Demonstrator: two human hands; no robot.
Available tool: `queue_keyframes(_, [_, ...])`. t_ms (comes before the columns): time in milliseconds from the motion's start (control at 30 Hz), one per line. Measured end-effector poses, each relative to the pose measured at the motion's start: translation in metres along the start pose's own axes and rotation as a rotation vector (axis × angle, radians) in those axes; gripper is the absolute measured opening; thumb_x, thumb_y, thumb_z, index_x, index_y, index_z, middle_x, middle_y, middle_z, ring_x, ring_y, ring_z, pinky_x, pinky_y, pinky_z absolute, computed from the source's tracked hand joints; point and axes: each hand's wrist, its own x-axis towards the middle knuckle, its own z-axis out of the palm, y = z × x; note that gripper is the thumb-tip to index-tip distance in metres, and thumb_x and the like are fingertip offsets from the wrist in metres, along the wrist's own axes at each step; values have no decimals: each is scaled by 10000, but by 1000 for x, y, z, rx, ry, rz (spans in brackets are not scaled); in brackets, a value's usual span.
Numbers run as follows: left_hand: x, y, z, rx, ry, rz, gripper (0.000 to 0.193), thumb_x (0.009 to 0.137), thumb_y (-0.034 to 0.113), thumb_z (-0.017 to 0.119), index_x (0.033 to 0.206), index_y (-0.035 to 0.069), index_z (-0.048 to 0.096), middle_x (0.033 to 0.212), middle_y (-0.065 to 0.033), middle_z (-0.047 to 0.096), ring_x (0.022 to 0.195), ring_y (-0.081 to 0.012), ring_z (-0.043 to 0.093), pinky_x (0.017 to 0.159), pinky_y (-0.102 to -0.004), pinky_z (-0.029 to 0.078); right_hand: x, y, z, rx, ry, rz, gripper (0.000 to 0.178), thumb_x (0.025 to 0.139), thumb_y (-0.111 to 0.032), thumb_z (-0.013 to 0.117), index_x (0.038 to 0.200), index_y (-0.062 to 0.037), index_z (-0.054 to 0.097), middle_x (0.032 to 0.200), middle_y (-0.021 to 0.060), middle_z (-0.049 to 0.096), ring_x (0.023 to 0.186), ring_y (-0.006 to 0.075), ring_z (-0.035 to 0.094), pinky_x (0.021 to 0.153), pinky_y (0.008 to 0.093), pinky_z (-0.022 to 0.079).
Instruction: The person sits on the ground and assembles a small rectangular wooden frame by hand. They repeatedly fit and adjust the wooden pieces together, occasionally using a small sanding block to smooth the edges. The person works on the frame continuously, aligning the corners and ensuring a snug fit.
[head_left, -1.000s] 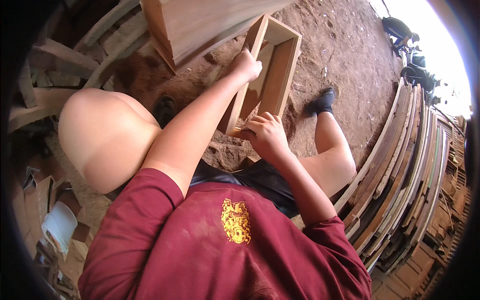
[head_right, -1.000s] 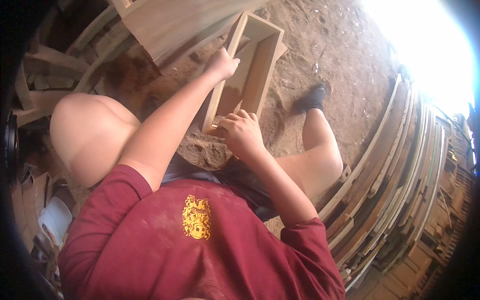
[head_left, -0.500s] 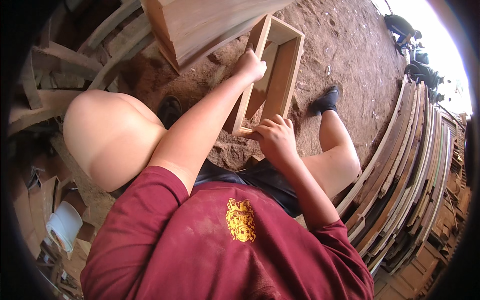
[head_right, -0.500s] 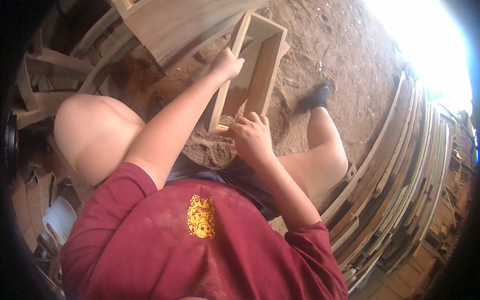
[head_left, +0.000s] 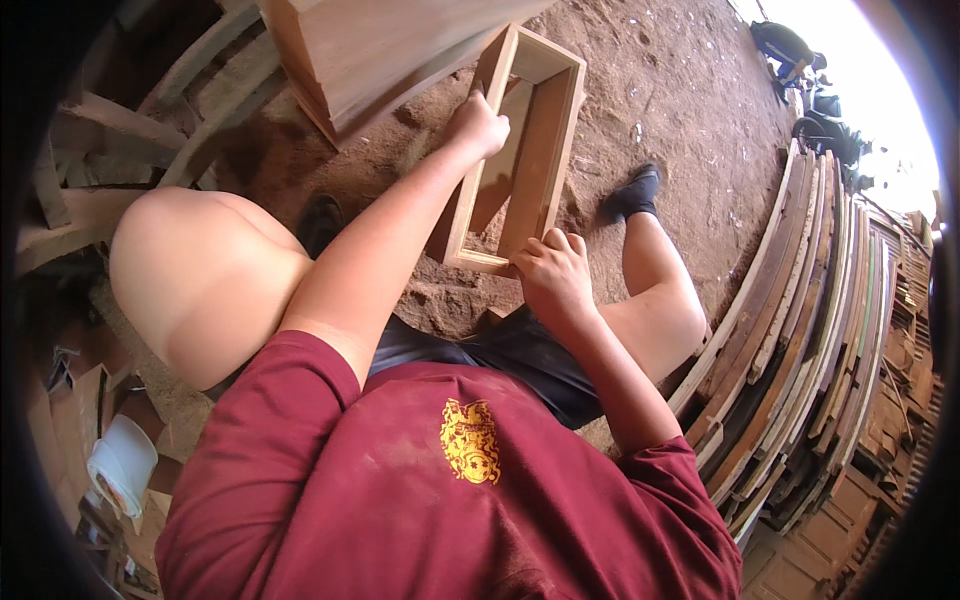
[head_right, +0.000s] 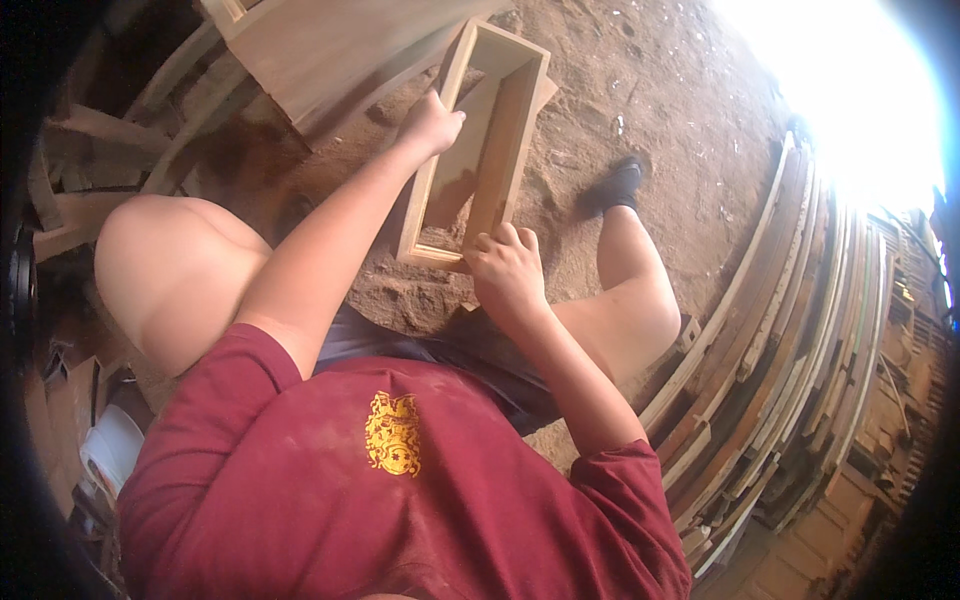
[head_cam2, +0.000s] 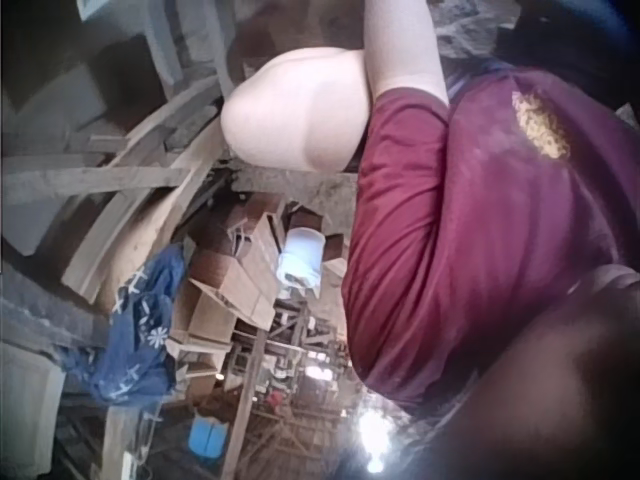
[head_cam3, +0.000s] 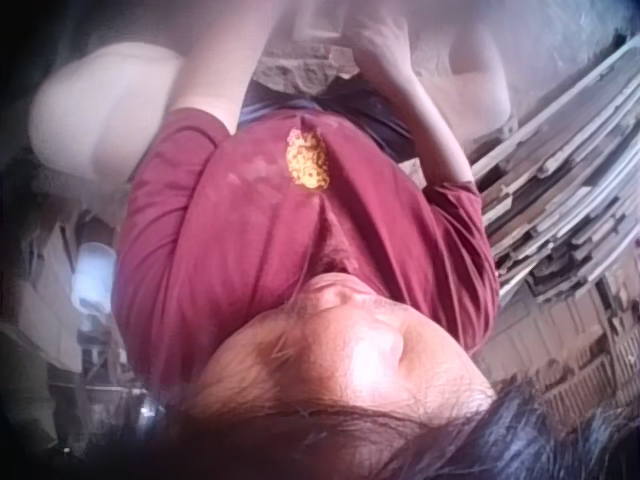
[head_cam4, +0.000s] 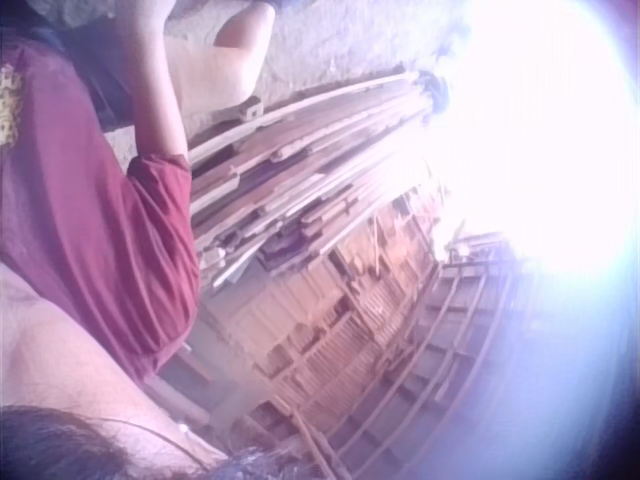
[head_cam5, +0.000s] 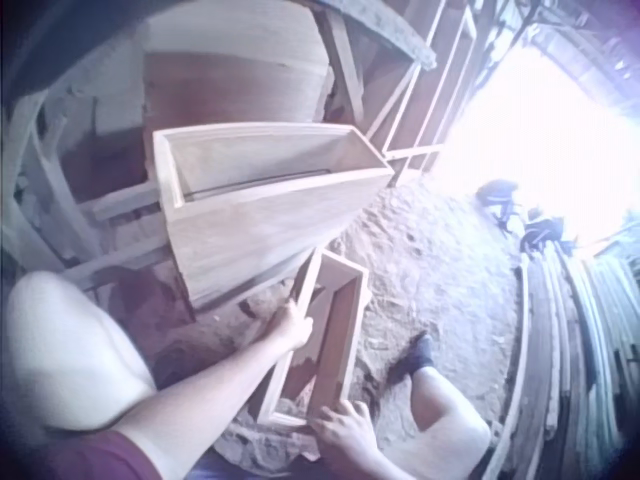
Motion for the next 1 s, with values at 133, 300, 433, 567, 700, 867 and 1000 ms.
queue_keyframes(133, [0,-1,3,-26,65,40,546,871,260,701,1261,-81,530,1206,-314,639,1147,-417,630,990,-467,501,-15,4,-4,-176,-47,3,65,756,-160,652,805,-166,694,860,-10,601,963,201,528,880,371,395])
queue_keyframes(300, [-2,2,1,-37,38,3,549,877,263,695,1289,-57,522,1246,-300,627,1181,-410,614,1014,-470,484,-25,15,-9,-104,-9,33,77,820,-174,653,863,-165,715,859,9,599,948,223,557,850,382,422])
queue_keyframes(433, [-1,1,1,-51,39,1,555,879,266,695,1297,-53,519,1255,-292,627,1187,-409,611,1014,-470,485,-22,25,-6,157,4,186,98,896,-192,638,899,-112,696,900,67,632,949,290,607,819,430,495])
queue_keyframes(567, [-2,2,0,-40,27,1,555,880,267,693,1295,-58,519,1250,-297,627,1184,-406,614,1013,-469,486,-17,24,-3,131,-88,198,101,874,-194,646,880,-102,686,907,64,650,961,276,629,811,423,519])
queue_keyframes(700, [-2,1,1,-58,42,9,563,882,275,691,1295,-67,518,1241,-301,631,1176,-405,622,1008,-470,491,-7,19,2,63,-140,80,72,814,-160,662,861,-117,696,882,44,655,973,250,630,808,411,522])
queue_keyframes(867, [-10,7,-6,-4,8,1,597,880,278,674,1335,-64,494,1247,-288,635,1160,-393,636,1001,-467,504,8,21,-4,139,-142,56,117,833,-219,681,903,-150,743,914,21,707,964,238,603,878,405,454])
queue_keyframes(1000, [-7,6,-7,54,-6,6,644,881,257,636,1418,-38,440,1282,-261,631,1150,-361,651,988,-449,530,26,8,1,244,-116,23,133,833,-226,692,913,-131,741,918,18,711,974,250,594,904,405,437])
